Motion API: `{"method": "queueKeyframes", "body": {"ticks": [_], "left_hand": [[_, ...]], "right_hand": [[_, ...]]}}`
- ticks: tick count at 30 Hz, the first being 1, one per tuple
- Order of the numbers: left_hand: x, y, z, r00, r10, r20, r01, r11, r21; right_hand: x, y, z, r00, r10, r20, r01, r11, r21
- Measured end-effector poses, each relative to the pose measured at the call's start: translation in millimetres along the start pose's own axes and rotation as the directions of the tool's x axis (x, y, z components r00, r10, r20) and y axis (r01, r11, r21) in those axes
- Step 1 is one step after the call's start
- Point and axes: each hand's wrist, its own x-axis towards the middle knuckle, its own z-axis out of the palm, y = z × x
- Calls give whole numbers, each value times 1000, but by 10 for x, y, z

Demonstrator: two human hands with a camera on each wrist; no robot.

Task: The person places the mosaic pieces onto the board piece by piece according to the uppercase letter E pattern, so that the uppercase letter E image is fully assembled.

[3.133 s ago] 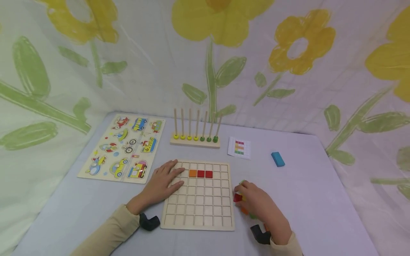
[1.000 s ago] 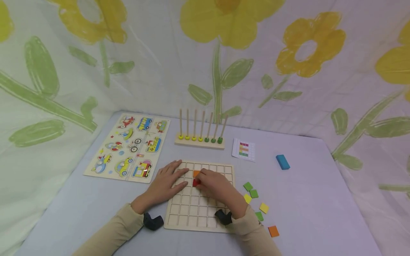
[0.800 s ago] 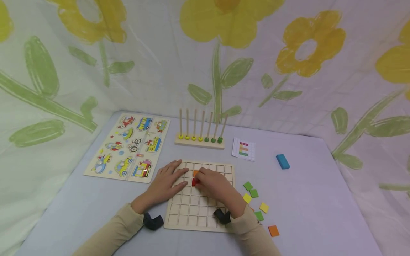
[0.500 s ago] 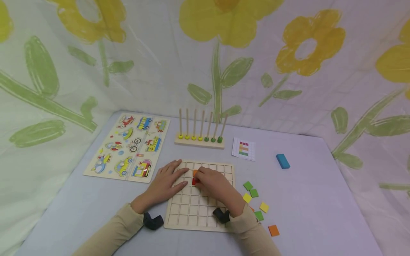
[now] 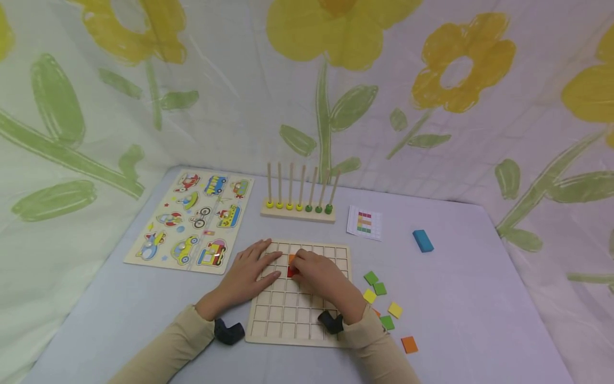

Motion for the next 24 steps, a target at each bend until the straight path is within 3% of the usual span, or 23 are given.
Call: {"method": "queueKeyframes", "body": {"ticks": [8,16,20,24], "left_hand": [[-3,-4,6,1000,2,-4,-2,1000,-5],[2,7,-13,1000,2,-8,-2,1000,-10],[3,8,-12,1000,2,-3,-2,1000,-5],[0,12,-17,1000,1,0,-1,1000,-10]], "right_hand": [[0,-12,6,1000,20,16,-20,1000,-16],[-22,35,-8,1000,-17,-14,17,1000,26],[-107,144,-121,997,79,27,-80,995,53],[-291,298,-279,973,216,83,-220,974,50]]}}
